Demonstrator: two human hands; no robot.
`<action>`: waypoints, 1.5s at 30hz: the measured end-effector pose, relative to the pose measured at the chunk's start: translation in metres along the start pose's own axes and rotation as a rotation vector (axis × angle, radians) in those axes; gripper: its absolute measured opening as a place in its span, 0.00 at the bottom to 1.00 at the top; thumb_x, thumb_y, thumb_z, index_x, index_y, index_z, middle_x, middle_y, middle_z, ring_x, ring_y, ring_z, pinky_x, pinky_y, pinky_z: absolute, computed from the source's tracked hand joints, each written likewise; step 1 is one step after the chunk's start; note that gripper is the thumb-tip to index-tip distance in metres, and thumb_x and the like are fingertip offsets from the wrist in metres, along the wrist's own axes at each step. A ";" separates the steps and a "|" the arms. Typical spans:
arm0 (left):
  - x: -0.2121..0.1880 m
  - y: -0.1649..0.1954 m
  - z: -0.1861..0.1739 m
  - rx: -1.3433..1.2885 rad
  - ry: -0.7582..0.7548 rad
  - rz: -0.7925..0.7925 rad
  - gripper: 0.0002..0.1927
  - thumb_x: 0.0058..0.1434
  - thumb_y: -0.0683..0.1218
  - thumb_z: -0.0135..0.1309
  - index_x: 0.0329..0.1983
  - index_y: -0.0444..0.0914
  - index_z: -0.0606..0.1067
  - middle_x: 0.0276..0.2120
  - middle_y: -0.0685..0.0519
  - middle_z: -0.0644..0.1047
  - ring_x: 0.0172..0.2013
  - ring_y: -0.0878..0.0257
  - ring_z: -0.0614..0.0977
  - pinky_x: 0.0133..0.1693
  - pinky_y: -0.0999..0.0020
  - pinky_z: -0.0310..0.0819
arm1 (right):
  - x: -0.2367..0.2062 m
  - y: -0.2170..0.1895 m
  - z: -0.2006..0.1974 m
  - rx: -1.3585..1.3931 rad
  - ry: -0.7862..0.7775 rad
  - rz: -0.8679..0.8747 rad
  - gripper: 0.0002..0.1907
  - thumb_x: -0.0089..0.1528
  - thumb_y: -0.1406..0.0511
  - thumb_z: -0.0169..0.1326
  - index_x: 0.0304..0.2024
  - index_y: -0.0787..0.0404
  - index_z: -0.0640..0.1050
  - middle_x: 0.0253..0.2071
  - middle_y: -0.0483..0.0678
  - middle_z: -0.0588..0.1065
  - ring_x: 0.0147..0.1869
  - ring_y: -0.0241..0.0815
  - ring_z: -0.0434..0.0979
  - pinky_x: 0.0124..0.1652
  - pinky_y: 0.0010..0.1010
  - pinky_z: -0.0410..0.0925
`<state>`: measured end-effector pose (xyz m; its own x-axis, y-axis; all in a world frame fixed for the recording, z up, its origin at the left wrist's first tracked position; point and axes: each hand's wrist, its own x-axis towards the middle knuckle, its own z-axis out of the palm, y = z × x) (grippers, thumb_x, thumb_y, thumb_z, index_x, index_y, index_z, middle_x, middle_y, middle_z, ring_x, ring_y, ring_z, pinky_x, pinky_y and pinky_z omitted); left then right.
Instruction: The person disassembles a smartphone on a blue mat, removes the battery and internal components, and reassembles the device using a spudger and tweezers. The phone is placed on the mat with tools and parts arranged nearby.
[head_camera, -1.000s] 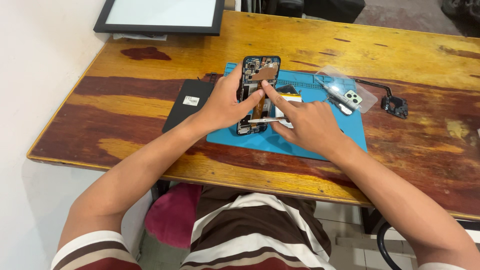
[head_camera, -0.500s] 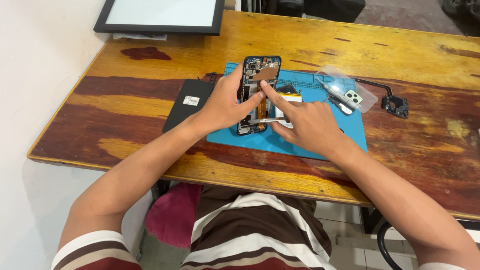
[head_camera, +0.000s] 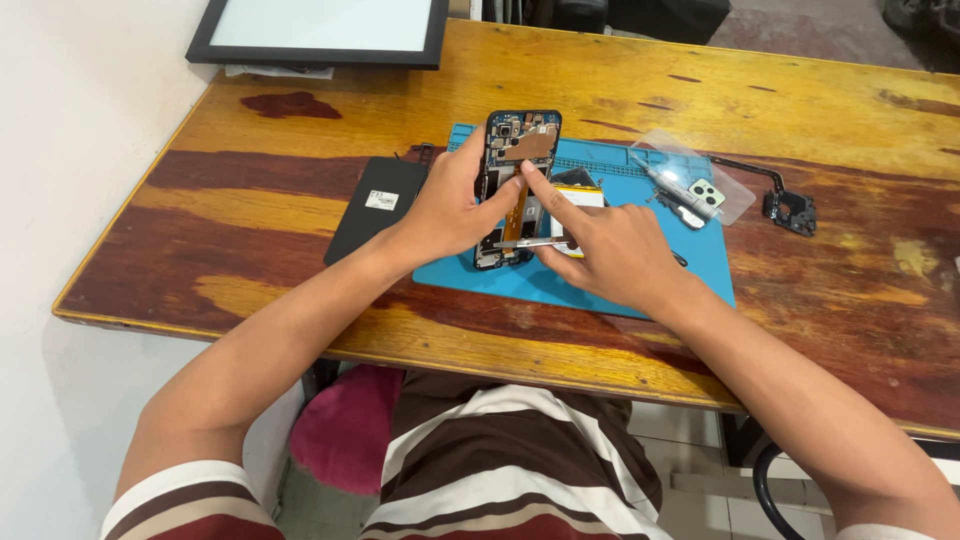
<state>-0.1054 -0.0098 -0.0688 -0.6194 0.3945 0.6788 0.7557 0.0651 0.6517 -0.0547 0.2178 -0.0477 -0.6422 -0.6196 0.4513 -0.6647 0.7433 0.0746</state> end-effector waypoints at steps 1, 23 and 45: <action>0.000 0.000 0.000 -0.002 0.004 -0.001 0.19 0.70 0.40 0.53 0.63 0.32 0.66 0.50 0.45 0.82 0.52 0.58 0.86 0.51 0.63 0.80 | 0.000 0.000 0.000 -0.002 -0.003 0.000 0.46 0.59 0.57 0.61 0.77 0.48 0.56 0.23 0.50 0.78 0.20 0.55 0.75 0.22 0.44 0.66; 0.000 -0.001 -0.001 0.050 -0.011 -0.014 0.20 0.68 0.41 0.55 0.62 0.33 0.67 0.48 0.45 0.82 0.50 0.57 0.86 0.50 0.62 0.81 | 0.002 0.001 0.001 0.064 -0.036 0.035 0.45 0.60 0.56 0.60 0.77 0.48 0.55 0.24 0.47 0.80 0.22 0.52 0.78 0.22 0.42 0.68; -0.009 0.011 0.001 0.125 0.031 0.069 0.24 0.67 0.40 0.55 0.64 0.30 0.65 0.39 0.43 0.83 0.37 0.56 0.88 0.36 0.66 0.79 | -0.001 -0.021 -0.007 0.193 -0.125 0.137 0.49 0.58 0.61 0.62 0.77 0.54 0.52 0.20 0.52 0.77 0.22 0.58 0.76 0.26 0.47 0.69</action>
<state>-0.0909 -0.0119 -0.0684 -0.5702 0.3739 0.7315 0.8158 0.1534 0.5576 -0.0376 0.2045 -0.0433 -0.7658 -0.5515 0.3308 -0.6208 0.7683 -0.1563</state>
